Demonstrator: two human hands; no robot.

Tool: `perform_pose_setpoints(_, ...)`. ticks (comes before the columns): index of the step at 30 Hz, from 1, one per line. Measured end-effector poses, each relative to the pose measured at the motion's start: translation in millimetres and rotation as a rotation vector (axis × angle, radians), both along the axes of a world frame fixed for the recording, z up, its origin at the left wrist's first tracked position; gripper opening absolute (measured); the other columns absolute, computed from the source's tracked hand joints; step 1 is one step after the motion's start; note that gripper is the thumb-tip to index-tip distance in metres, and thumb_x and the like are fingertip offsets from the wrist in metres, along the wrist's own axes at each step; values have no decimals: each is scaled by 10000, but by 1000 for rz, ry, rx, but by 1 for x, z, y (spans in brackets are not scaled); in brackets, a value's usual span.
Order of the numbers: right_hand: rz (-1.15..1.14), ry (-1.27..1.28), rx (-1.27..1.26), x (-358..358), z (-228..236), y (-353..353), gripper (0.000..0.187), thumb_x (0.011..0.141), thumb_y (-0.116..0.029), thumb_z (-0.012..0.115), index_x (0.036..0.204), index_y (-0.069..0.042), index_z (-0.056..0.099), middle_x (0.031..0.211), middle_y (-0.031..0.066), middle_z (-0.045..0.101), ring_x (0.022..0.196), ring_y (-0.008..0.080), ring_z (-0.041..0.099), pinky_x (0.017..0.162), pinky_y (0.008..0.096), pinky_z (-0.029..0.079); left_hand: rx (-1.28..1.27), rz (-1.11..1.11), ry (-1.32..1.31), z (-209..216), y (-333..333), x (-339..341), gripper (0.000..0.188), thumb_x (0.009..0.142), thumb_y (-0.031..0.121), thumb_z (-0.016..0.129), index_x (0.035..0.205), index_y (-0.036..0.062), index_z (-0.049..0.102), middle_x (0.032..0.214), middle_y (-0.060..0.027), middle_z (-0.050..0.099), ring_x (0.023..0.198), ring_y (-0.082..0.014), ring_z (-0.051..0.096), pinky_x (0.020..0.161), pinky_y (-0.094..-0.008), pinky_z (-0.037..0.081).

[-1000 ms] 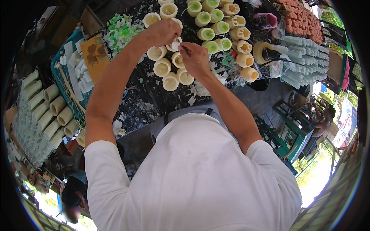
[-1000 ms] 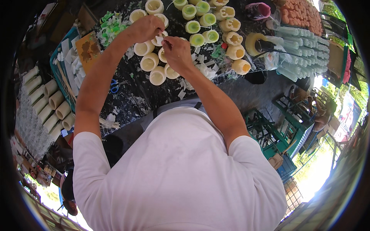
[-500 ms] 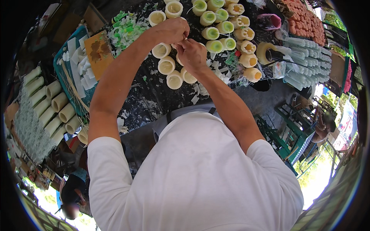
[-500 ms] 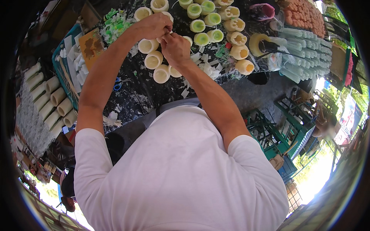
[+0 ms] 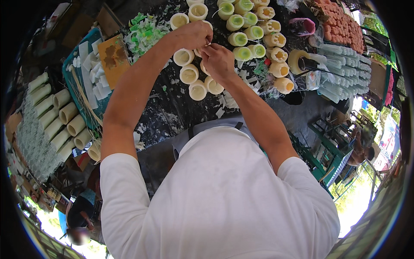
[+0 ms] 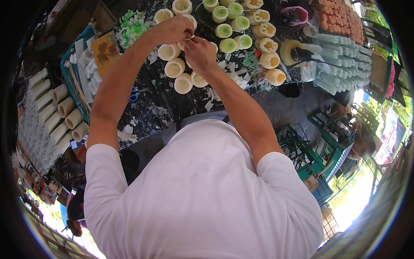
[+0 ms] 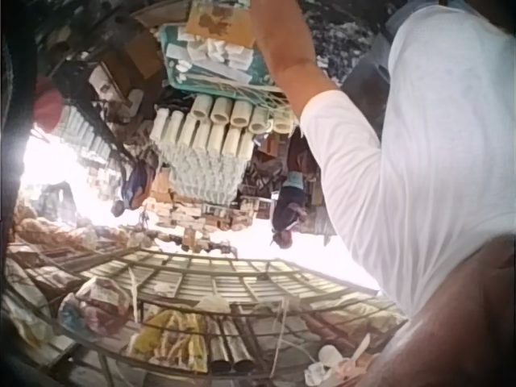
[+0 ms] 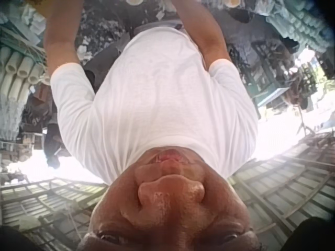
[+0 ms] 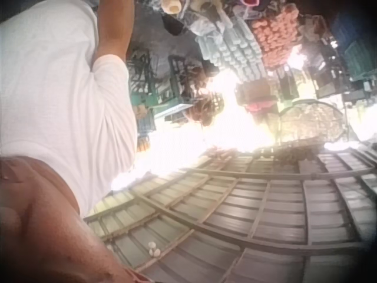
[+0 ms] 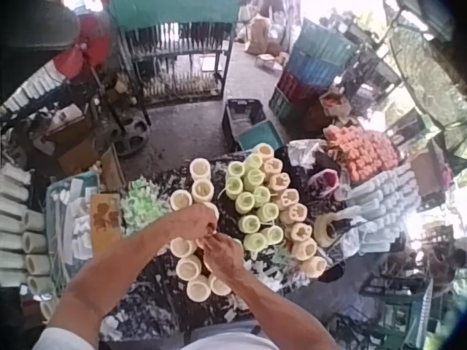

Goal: The person tears white fibrous material into small pieces and inserts them into the open ends of numerous small cylindrical containers arranged on a table. The person repeatedly picks up material, tears it, and places it into the containers.

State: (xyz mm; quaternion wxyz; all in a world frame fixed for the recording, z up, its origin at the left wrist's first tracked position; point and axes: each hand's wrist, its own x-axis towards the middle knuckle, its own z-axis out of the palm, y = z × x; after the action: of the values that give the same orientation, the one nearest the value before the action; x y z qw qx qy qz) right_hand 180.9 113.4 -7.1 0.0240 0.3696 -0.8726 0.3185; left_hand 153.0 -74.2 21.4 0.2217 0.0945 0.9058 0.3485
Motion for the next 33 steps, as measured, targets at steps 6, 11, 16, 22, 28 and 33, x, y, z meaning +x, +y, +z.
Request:
perform_pose_setpoints(6,-155,-224,-148,14,66,60,117,871,-72,808,984,-55,780,905,108,750,714,264,725,634,371,575,70,191,185,30,-26,26,186,976,107,675,1117,6,744,992,-162,752,874,-305,727,819,-421,575)
perform_pose_setpoints(11,-313,-386,60,45,77,155,172,869,-47,806,1033,-10,767,900,126,746,735,216,711,659,347,558,-19,383,198,34,-26,80,203,984,109,700,1161,17,736,1000,-150,749,850,-270,725,801,-395,571)
perform_pose_setpoints(16,-477,-640,260,74,29,237,210,918,-127,757,1091,-9,765,931,165,750,750,302,703,723,400,555,97,605,322,18,5,121,210,955,80,707,1148,-1,727,1003,-171,731,826,-315,713,762,-418,570)
perform_pose_setpoints(22,-472,-505,376,53,-9,238,287,974,-270,684,1106,-31,771,1027,200,750,929,390,713,855,477,555,206,751,332,51,49,163,193,940,65,739,1119,-5,725,930,-147,713,725,-258,672,700,-369,556)
perform_pose_setpoints(28,-531,-584,777,-5,-46,213,401,875,-326,761,1108,1,755,1120,268,734,1077,438,707,964,517,548,316,688,175,58,96,235,183,958,105,749,1095,-15,728,923,-122,712,740,-207,672,685,-318,544)
perform_pose_setpoints(33,-368,-322,664,-7,-58,225,311,865,-205,740,1101,-3,747,1145,242,742,1071,450,703,925,525,560,287,661,99,39,122,277,178,938,97,750,1073,-18,729,933,-132,714,757,-246,699,685,-337,567)
